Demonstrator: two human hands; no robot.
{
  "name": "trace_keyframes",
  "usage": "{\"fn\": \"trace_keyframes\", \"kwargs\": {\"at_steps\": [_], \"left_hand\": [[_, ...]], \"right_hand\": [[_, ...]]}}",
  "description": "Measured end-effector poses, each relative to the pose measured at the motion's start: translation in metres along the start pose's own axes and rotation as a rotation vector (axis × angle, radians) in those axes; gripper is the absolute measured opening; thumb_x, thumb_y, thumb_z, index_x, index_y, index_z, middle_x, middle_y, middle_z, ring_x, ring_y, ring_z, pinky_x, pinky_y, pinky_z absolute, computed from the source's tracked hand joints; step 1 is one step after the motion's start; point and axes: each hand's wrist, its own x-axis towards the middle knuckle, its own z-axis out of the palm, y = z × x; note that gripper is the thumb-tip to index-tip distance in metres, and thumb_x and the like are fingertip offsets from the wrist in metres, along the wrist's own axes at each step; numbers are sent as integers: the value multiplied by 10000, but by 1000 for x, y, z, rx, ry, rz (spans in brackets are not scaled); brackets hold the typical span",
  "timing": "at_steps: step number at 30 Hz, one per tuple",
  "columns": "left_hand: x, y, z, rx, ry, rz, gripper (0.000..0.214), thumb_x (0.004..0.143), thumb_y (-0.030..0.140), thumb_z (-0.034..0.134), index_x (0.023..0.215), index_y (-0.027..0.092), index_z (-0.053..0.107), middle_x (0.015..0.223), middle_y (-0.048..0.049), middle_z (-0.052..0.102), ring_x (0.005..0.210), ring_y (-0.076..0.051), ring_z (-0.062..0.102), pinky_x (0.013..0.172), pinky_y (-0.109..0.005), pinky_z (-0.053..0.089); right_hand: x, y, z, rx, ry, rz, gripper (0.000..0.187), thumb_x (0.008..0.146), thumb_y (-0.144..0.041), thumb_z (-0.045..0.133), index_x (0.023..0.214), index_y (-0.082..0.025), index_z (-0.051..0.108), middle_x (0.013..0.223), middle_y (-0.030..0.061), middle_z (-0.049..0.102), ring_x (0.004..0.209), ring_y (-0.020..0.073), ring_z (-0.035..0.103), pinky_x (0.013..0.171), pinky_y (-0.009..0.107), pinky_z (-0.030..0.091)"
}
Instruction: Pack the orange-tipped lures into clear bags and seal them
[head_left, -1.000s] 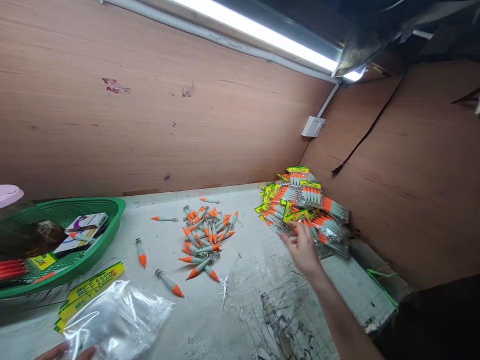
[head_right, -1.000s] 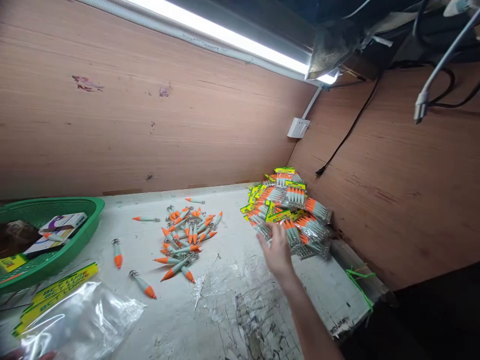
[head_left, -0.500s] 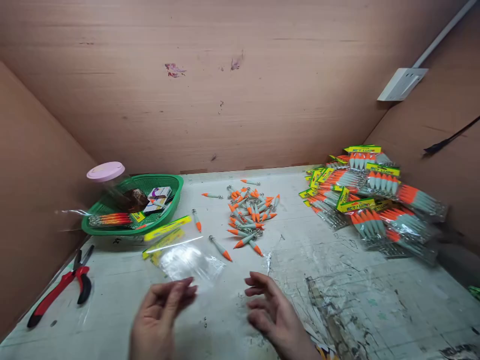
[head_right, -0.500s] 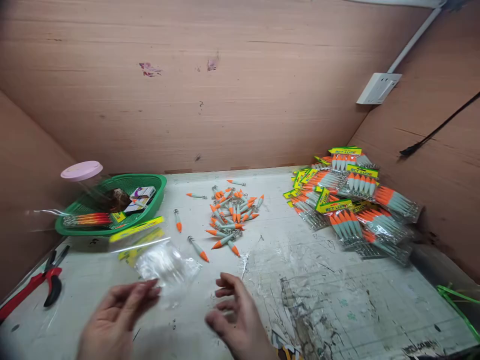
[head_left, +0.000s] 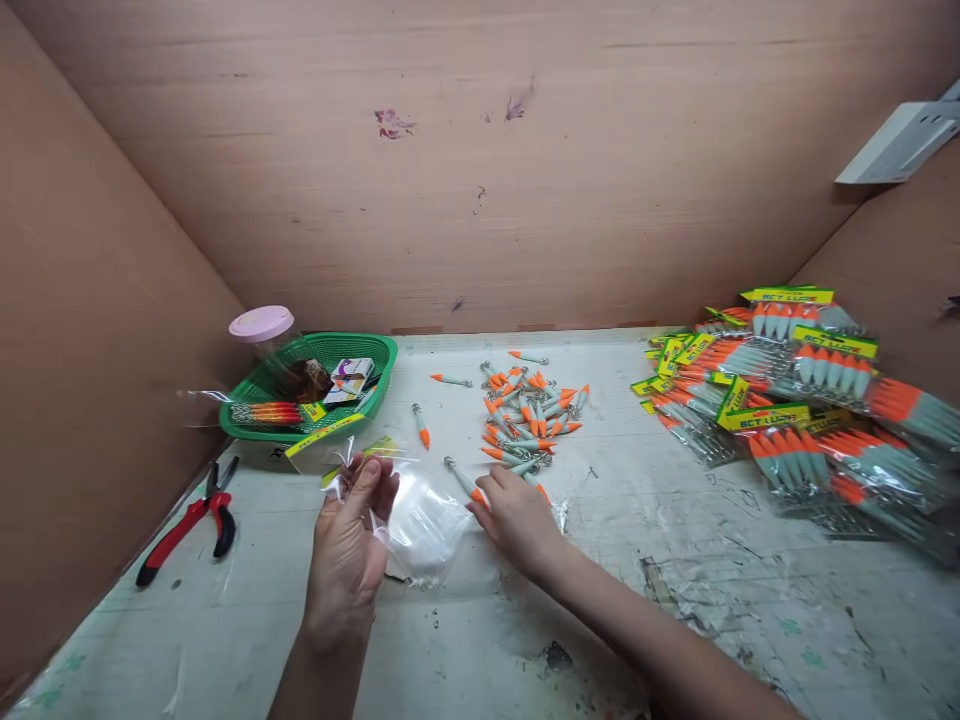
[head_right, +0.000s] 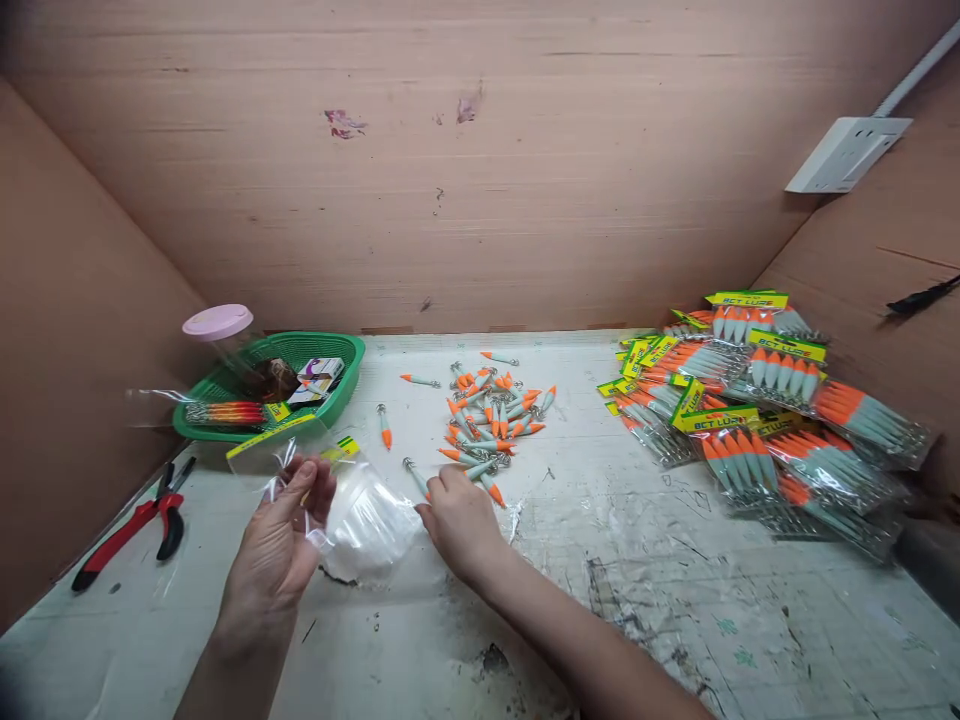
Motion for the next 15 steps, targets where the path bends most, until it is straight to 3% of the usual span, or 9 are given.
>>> {"fn": "trace_keyframes", "kwargs": {"at_steps": [3, 6, 12, 15], "left_hand": [[7, -8, 7, -25, -16, 6, 182, 754, -12, 578, 791, 163, 613, 701, 33, 673, 620, -63, 655, 628, -155, 549], [11, -19, 5, 0, -29, -35, 230, 752, -44, 552, 829, 164, 612, 700, 18, 675, 642, -88, 672, 631, -176, 556], [15, -28, -5, 60, -91, -131, 280, 752, -17, 566, 956, 167, 618, 713, -9, 681, 734, -134, 695, 696, -222, 561], [11, -32, -5, 43, -141, -186, 208, 761, 48, 584, 930, 159, 633, 718, -19, 680, 758, -160, 697, 713, -255, 561]], "right_hand": [[26, -16, 24, -90, 22, 12, 75, 804, -61, 550, 780, -116, 595, 821, 129, 618, 746, 212, 618, 563, 272, 471], [26, -16, 31, -151, 59, -21, 169, 796, 21, 489, 774, -117, 585, 783, 110, 598, 696, 182, 600, 536, 241, 440], [-30, 31, 9, -154, 31, -272, 214, 810, -9, 478, 712, -172, 576, 816, 67, 594, 726, 175, 567, 620, 265, 455], [-55, 47, 1, -76, 49, -335, 247, 856, -44, 414, 924, -181, 608, 946, 76, 590, 774, 156, 572, 687, 260, 481]]}}
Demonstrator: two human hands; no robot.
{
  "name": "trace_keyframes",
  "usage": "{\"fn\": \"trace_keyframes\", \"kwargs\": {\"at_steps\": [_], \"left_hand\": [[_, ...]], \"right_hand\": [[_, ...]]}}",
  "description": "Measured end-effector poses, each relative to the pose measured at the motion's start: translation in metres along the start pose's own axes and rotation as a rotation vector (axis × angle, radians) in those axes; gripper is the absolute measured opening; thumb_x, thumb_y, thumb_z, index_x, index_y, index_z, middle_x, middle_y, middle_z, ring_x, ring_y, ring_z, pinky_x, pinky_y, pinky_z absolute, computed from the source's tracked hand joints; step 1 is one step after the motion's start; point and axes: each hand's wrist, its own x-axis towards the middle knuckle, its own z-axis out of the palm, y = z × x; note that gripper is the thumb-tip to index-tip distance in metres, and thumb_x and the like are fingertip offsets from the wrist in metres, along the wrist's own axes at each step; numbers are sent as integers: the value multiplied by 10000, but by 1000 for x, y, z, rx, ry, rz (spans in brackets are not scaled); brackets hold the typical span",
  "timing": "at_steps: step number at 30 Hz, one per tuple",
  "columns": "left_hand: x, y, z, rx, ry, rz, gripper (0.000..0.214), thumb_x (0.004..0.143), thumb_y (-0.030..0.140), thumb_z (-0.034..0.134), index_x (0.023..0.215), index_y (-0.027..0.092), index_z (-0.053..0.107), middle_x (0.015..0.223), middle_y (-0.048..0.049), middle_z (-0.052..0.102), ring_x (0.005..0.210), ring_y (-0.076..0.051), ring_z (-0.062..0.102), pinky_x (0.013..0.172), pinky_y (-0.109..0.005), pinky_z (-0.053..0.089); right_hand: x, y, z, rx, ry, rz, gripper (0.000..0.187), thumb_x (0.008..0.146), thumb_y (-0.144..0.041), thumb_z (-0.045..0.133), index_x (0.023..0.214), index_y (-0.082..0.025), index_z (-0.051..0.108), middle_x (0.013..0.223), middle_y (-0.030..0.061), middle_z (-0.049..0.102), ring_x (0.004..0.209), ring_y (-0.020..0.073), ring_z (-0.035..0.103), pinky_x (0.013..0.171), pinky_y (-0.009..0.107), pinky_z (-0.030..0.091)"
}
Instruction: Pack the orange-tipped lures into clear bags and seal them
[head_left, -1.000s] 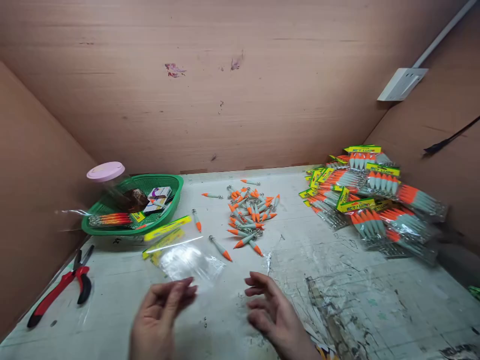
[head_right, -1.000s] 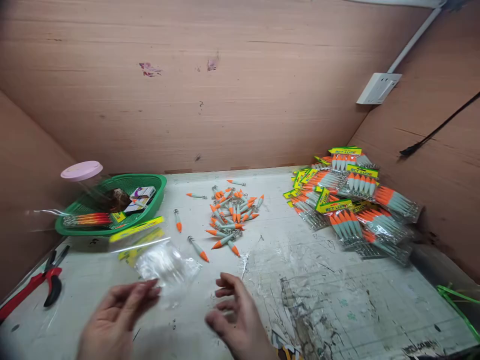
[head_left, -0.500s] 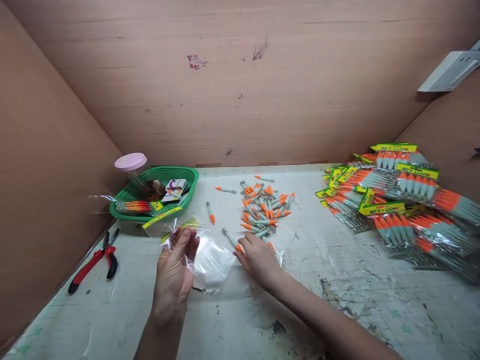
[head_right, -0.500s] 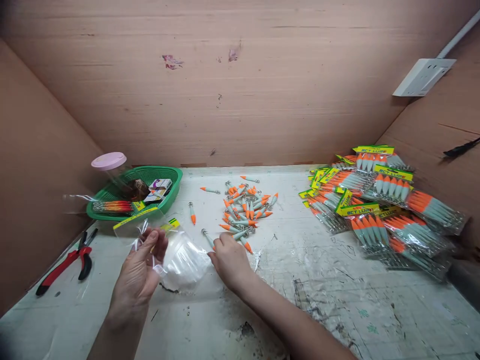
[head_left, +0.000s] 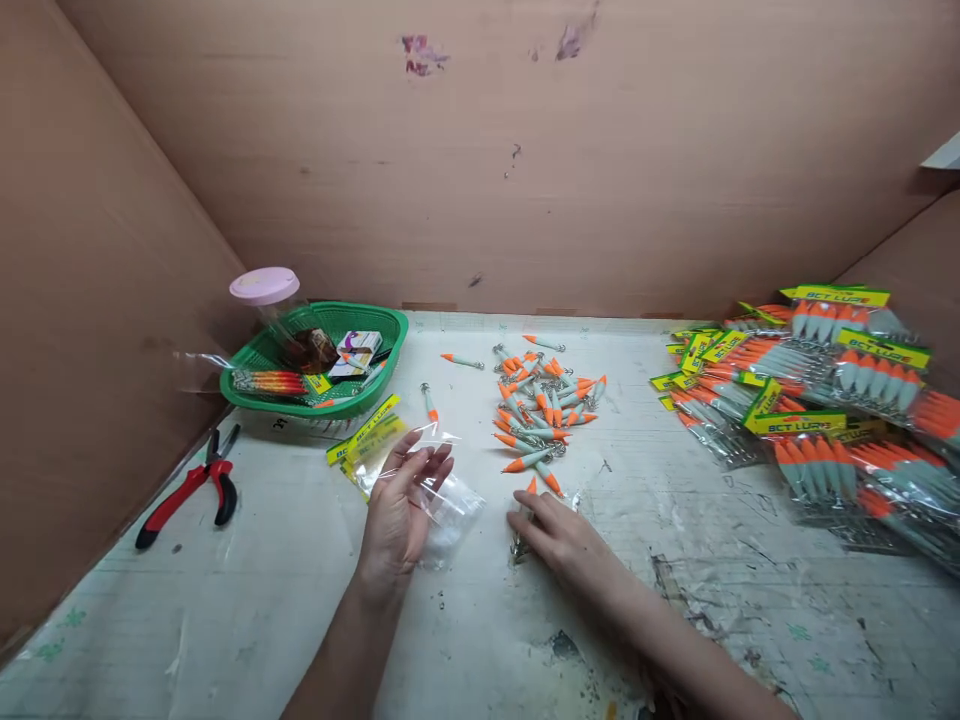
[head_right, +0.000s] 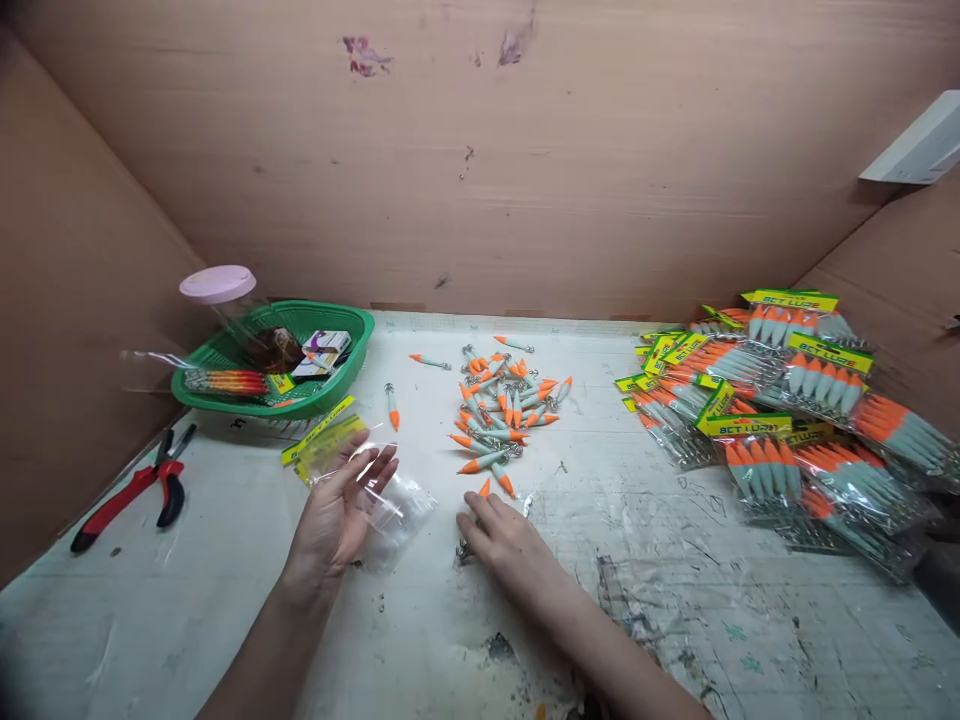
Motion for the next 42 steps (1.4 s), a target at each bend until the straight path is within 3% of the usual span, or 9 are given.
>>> {"fn": "trace_keyframes", "kwargs": {"at_steps": [3, 7, 10, 19, 22, 26, 31, 34, 42], "left_hand": [[-3, -6, 0, -25, 11, -30, 90, 782, 136, 588, 846, 132, 650, 727, -34, 676, 774, -189, 697, 720, -285, 560], [-4, -13, 0, -25, -11, -10, 79, 739, 170, 668, 806, 130, 655, 757, -27, 683, 746, -165, 690, 730, -282, 554], [-5, -16, 0, -28, -16, -20, 109, 694, 176, 720, 769, 131, 654, 777, -26, 691, 763, -168, 687, 730, -285, 555], [-6, -18, -1, -21, 18, -77, 62, 733, 166, 684, 771, 117, 685, 839, -61, 707, 801, -169, 676, 757, -290, 558], [-7, -20, 0, -25, 26, -106, 59, 737, 165, 679, 774, 120, 689, 849, -57, 706, 794, -170, 674, 744, -292, 562], [-9, -22, -1, 9, -51, -233, 84, 770, 195, 653, 771, 123, 696, 920, -71, 706, 806, -178, 676, 738, -294, 565], [-15, -25, -1, 74, -141, -339, 90, 779, 197, 645, 782, 125, 699, 978, -84, 702, 877, -227, 675, 752, -330, 567], [-17, -27, 0, 109, -174, -347, 118, 778, 215, 650, 824, 121, 705, 1018, -100, 694, 902, -234, 669, 764, -326, 565], [-16, -26, 0, 94, -149, -325, 123, 782, 235, 651, 817, 130, 705, 1055, -103, 683, 889, -226, 674, 781, -347, 563]], "right_hand": [[-15, -6, -2, 90, 83, 87, 298, 894, -82, 352, 1108, -152, 547, 948, 95, 547, 752, 142, 572, 654, 241, 498], [-18, -28, 5, 170, 51, 171, 200, 873, -198, 480, 1052, -169, 565, 834, 65, 528, 714, 163, 562, 589, 255, 505], [-19, -38, 7, 206, 93, 198, 188, 881, -149, 431, 995, -183, 577, 829, 66, 542, 730, 168, 567, 598, 265, 502], [-51, -33, -37, 855, 209, 352, 169, 885, -190, 510, 1037, -238, 565, 893, 58, 573, 823, 168, 587, 685, 265, 503], [-53, -35, -44, 1013, 227, 326, 159, 894, -241, 505, 1039, -240, 568, 858, 57, 569, 776, 172, 592, 637, 274, 516], [-42, -38, -46, 843, 116, 220, 227, 871, -148, 523, 1076, -233, 572, 873, 55, 590, 778, 156, 606, 676, 263, 522], [-20, -42, -40, 511, 212, 109, 298, 873, -89, 480, 1137, -208, 549, 917, 70, 585, 834, 146, 606, 700, 236, 527], [-13, -44, -42, 397, 182, 59, 312, 875, -75, 453, 1144, -208, 540, 897, 74, 577, 807, 150, 597, 664, 242, 530], [-27, -40, -69, 415, 46, 7, 336, 821, -51, 458, 1097, -229, 529, 873, 72, 579, 785, 156, 612, 640, 226, 539]]}}
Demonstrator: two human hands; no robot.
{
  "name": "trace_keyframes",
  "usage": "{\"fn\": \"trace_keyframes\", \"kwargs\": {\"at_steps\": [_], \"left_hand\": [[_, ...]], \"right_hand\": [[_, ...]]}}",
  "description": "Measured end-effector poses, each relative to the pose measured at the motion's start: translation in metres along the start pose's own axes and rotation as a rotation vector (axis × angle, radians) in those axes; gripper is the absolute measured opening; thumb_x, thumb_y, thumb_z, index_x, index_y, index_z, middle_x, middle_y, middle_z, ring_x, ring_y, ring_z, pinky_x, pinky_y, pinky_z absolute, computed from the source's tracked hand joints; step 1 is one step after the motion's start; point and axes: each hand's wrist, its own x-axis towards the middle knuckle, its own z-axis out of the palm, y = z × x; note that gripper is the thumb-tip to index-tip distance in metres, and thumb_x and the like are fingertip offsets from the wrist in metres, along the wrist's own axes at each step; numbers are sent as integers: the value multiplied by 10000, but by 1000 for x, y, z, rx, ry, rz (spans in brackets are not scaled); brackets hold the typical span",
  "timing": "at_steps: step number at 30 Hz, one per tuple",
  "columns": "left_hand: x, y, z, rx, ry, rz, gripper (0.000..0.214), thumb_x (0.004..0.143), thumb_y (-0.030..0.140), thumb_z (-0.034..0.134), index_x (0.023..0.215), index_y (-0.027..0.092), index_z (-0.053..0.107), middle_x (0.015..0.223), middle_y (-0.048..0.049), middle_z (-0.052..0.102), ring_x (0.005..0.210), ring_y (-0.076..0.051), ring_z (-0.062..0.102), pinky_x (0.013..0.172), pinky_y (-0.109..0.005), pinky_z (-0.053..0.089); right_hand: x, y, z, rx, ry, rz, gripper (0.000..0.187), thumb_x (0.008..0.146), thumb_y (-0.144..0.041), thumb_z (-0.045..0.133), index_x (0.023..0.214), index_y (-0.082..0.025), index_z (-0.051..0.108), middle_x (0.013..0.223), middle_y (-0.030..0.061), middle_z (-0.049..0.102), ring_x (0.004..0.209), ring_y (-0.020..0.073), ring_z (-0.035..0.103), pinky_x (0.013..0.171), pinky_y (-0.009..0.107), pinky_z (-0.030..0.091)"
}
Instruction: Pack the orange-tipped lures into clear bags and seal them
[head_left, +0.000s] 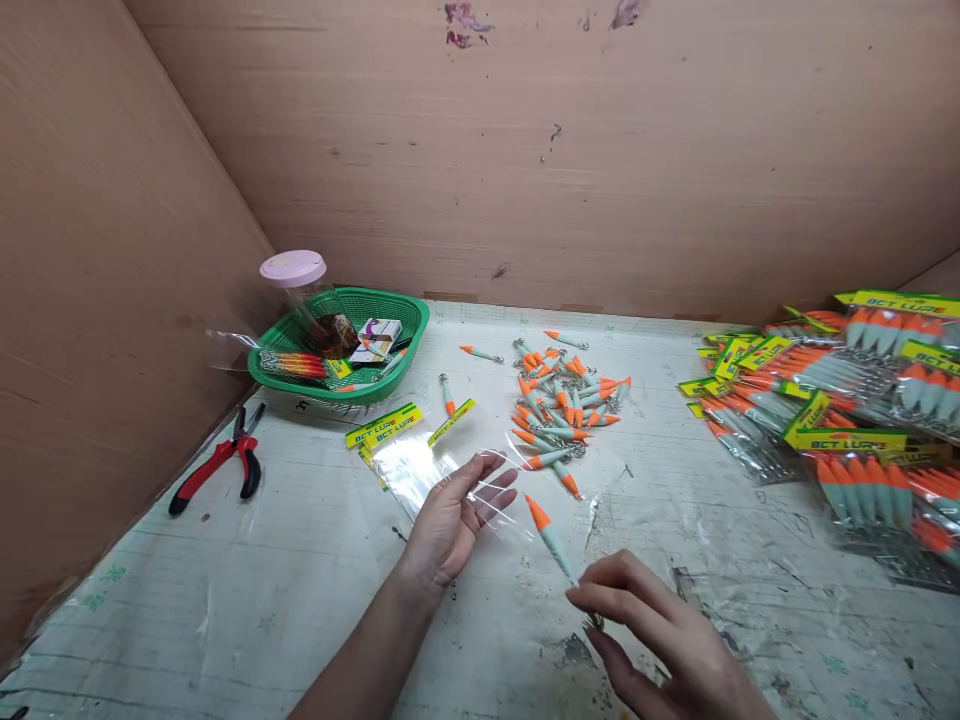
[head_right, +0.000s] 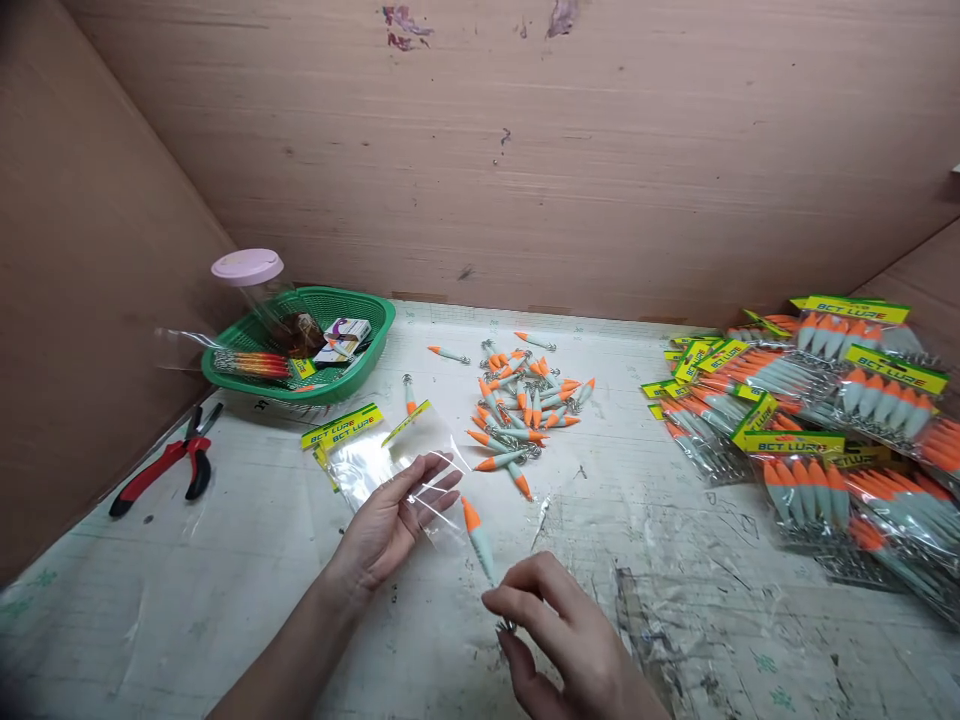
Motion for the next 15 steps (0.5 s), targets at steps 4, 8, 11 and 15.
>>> {"fn": "trace_keyframes", "kwargs": {"at_steps": [4, 8, 11, 15], "left_hand": [[-6, -3, 3, 39, -106, -112, 150, 785, 230, 642, 865, 119, 706, 1039, -119, 692, 896, -241, 672, 790, -362, 555], [-12, -5, 6, 125, -266, -195, 235, 805, 242, 622, 981, 99, 683, 1099, -156, 672, 916, -255, 670, 795, -350, 540], [-14, -4, 7, 134, -325, -223, 356, 837, 324, 580, 1136, 133, 617, 1081, -168, 677, 898, -265, 679, 780, -364, 535], [-15, -4, 8, 97, -340, -206, 405, 883, 387, 489, 1231, 186, 536, 1127, -172, 658, 853, -244, 688, 740, -374, 539]], "right_hand": [[9, 2, -1, -18, -3, 5, 315, 827, -57, 445, 1079, -217, 544, 847, 60, 574, 743, 139, 605, 632, 210, 533], [19, 4, 9, -65, 41, -8, 341, 846, -43, 414, 1118, -199, 547, 905, 81, 572, 793, 144, 591, 660, 238, 529], [22, 4, 14, -134, 68, -34, 407, 852, -32, 398, 1187, -215, 540, 961, 92, 597, 838, 161, 592, 676, 266, 531], [19, 5, 23, -185, 151, -73, 410, 868, -48, 442, 1243, -200, 503, 1038, 114, 633, 894, 193, 598, 739, 341, 532]]}}
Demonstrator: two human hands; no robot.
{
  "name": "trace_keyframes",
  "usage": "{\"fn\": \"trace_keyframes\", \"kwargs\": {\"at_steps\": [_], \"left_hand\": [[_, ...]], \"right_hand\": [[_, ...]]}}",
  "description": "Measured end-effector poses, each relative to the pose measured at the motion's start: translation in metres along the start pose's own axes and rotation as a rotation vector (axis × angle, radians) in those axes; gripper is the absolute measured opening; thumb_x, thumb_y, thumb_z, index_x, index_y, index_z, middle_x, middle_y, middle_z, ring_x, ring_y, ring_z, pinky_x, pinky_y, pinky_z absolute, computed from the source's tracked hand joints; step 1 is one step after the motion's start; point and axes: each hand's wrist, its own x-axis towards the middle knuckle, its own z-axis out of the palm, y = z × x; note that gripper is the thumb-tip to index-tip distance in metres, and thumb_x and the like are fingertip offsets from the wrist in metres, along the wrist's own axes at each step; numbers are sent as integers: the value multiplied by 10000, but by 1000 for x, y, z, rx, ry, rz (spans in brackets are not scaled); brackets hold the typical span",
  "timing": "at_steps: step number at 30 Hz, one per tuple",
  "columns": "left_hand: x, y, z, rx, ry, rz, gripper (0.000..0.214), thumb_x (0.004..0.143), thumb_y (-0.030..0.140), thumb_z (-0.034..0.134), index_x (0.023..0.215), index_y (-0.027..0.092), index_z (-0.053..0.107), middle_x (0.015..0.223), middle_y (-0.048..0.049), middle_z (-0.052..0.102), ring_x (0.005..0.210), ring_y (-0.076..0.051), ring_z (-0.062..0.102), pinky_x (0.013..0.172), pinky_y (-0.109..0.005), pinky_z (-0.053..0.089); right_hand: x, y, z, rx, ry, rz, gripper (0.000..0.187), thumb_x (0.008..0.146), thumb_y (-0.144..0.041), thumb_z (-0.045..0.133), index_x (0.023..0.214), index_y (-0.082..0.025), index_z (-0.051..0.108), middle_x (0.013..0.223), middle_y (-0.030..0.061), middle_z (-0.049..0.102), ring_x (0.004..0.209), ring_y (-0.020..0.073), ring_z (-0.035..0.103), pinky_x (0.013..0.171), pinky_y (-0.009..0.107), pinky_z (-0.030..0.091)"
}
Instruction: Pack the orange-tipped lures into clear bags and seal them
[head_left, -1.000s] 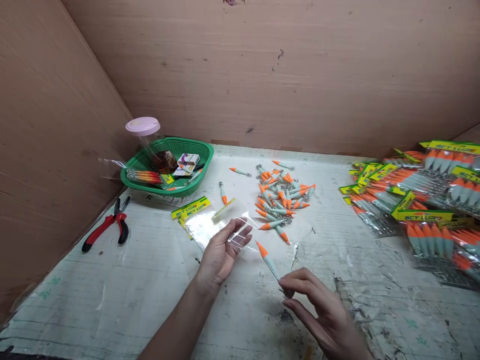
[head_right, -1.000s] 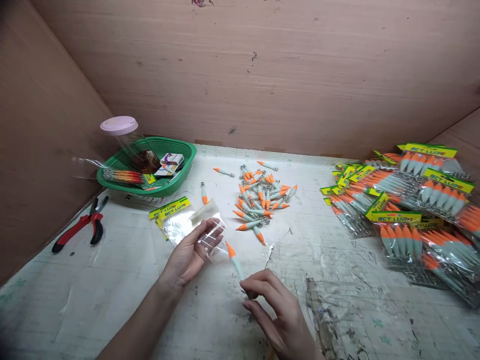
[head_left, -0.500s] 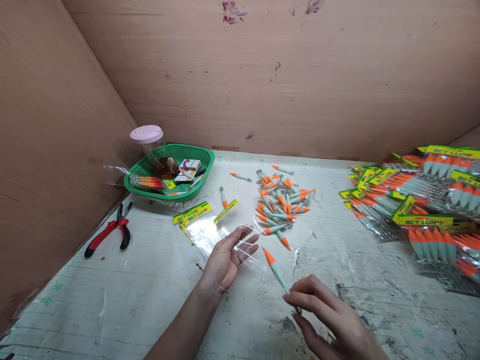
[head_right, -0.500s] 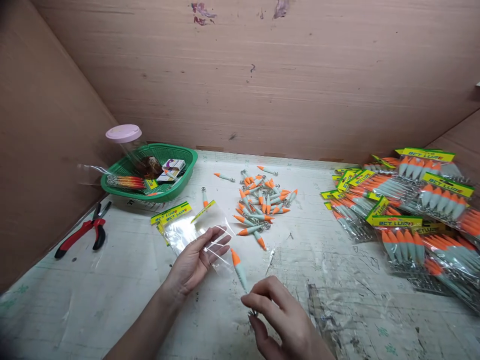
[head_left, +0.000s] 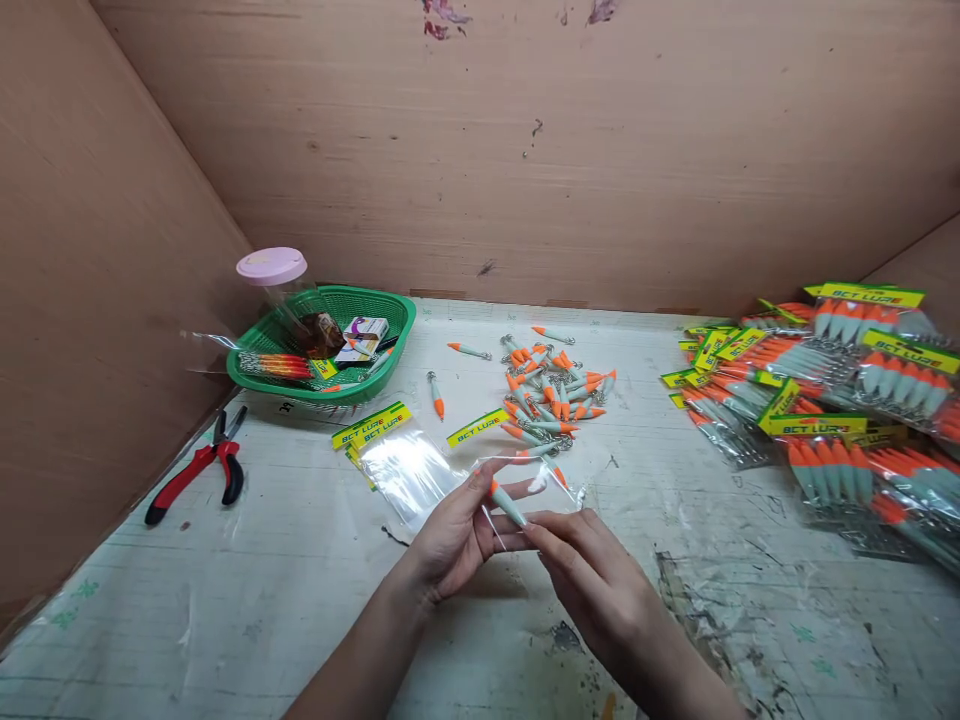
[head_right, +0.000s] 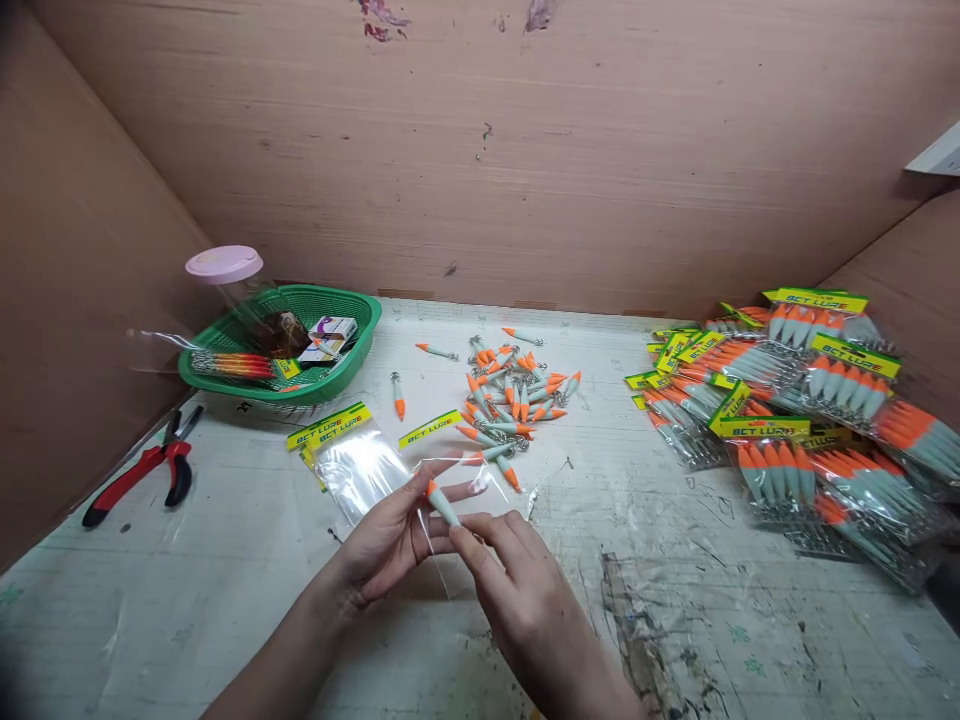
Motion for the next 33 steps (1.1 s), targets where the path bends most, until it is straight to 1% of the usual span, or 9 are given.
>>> {"fn": "trace_keyframes", "kwargs": {"at_steps": [6, 11, 14, 16, 20, 23, 25, 29, 33], "left_hand": [[0, -10, 3, -106, -80, 33, 413, 884, 372, 497, 1251, 184, 496, 1133, -169, 656, 1022, -253, 634, 890, -412, 476], [3, -20, 6, -233, -106, 49, 380, 887, 313, 502, 1246, 189, 509, 1208, -138, 621, 1126, -256, 576, 998, -424, 404], [5, -23, 6, -339, -165, 67, 321, 894, 293, 482, 1190, 200, 561, 1264, -92, 593, 1177, -261, 536, 1030, -426, 380], [4, -25, 7, -401, -213, 60, 320, 882, 280, 498, 1175, 183, 579, 1267, -86, 593, 1229, -260, 486, 1063, -417, 347], [4, -26, 8, -455, -181, 80, 358, 864, 314, 518, 1164, 133, 593, 1277, -115, 581, 1255, -261, 457, 1072, -400, 345], [5, -18, 5, -460, -24, 94, 304, 895, 218, 454, 1156, 157, 598, 1243, -91, 611, 1178, -227, 538, 1030, -381, 404], [6, -5, -1, -475, 74, 134, 340, 910, 158, 395, 1206, 154, 564, 1184, -91, 648, 1144, -197, 566, 1011, -350, 426], [5, 26, -15, -523, 167, 390, 433, 934, 135, 306, 1356, 131, 406, 1128, -102, 677, 1137, -164, 570, 985, -310, 450], [5, 37, -19, -539, 187, 430, 439, 947, 140, 261, 1367, 133, 388, 1123, -107, 677, 1093, -171, 601, 963, -328, 471]], "right_hand": [[-3, 1, 19, -17, 184, 23, 389, 866, -16, 436, 1207, -181, 528, 1155, 146, 631, 980, 226, 610, 806, 409, 528], [0, -9, 11, -64, 245, 9, 420, 851, -21, 462, 1217, -213, 536, 1202, 142, 564, 1116, 262, 547, 847, 430, 522], [-1, -14, 0, -184, 479, 249, 390, 792, -96, 612, 1146, -250, 552, 1151, 131, 523, 1076, 279, 529, 828, 443, 511], [0, -15, -7, -73, 549, 463, 330, 772, -188, 668, 1067, -238, 530, 1019, 107, 542, 939, 245, 565, 758, 404, 528], [13, -17, -18, 478, 304, 657, 157, 853, -263, 576, 951, -223, 459, 768, 3, 541, 640, 116, 561, 563, 227, 511], [28, -9, -23, 571, 204, 611, 185, 872, -298, 551, 998, -222, 439, 734, -20, 532, 597, 97, 545, 509, 191, 483], [37, 5, -20, 412, 206, 554, 164, 922, -311, 459, 1050, -215, 421, 731, -19, 530, 574, 96, 538, 486, 191, 474], [46, 40, 11, -232, 106, 377, 92, 929, -214, 421, 929, -197, 511, 758, 14, 563, 582, 107, 540, 517, 213, 456], [51, 55, 56, -392, -11, 247, 207, 821, -24, 460, 743, -181, 571, 752, 60, 573, 601, 150, 518, 462, 244, 366]]}}
